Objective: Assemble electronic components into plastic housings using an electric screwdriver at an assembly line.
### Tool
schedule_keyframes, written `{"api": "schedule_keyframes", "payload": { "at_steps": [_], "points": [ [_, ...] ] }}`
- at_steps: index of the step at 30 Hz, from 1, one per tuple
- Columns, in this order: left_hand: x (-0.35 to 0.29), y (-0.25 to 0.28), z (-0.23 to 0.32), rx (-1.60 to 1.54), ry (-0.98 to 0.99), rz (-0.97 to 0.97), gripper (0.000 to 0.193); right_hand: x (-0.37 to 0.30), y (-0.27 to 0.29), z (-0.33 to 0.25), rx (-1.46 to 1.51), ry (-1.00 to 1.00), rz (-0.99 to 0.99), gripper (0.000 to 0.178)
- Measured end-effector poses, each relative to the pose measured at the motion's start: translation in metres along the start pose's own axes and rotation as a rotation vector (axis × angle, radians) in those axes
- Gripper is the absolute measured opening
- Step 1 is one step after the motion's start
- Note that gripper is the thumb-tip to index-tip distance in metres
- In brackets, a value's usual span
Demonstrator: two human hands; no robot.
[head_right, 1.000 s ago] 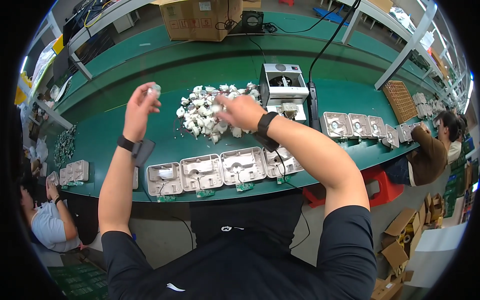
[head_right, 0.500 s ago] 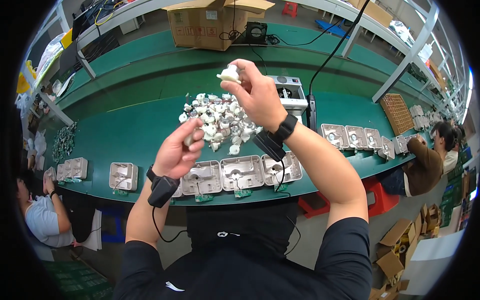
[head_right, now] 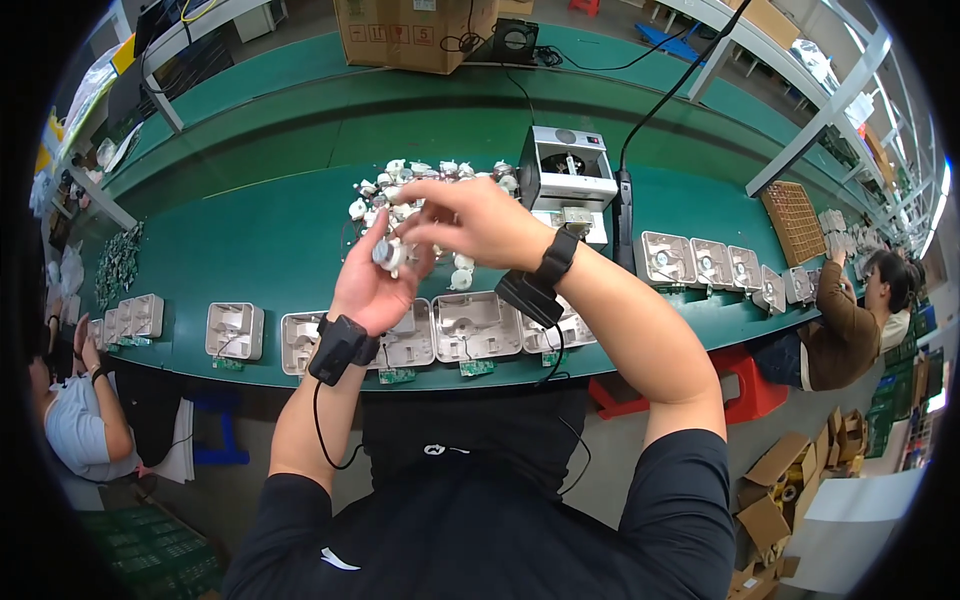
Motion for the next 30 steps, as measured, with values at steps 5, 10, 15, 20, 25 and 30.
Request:
{"api": "schedule_keyframes", "payload": {
  "at_steps": [5,10,15,20,25,30],
  "points": [
    [-0.018,0.029,0.004,-0.026,0.013,0.130,0.042,-0.026,-0.033,0.068,-0.555,0.238,-0.255,0.028],
    [-0.038,0.044,0.004,-0.133,0.008,0.175,0.031,-0.030,-0.063,0.087,-0.702,0.192,-0.481,0.019],
    [-0.050,0.052,0.008,-0.228,-0.006,0.137,0.025,-0.013,-0.063,0.092,-0.755,0.170,-0.319,0.027],
    [-0.053,0.055,-0.002,-0.216,0.035,0.060,0.022,0.010,-0.015,0.064,-0.221,-0.060,0.118,0.040],
    [-0.062,0.032,-0.020,-0.055,0.010,0.044,0.023,-0.003,-0.008,0.025,0.532,-0.278,0.267,0.041],
    [-0.066,0.014,-0.038,0.191,0.045,-0.032,0.031,-0.065,-0.022,-0.010,0.408,-0.123,0.164,0.037]
  ]
}}
Point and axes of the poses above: each hand's wrist, its own x-axis towards the middle knuckle, its own y-axis out of the back of the hand, z = x × y, the point moved 2 cm from there along x, towards the middle knuckle, and after that the axes turned 7 degrees about -y, right-handed, at the moved point
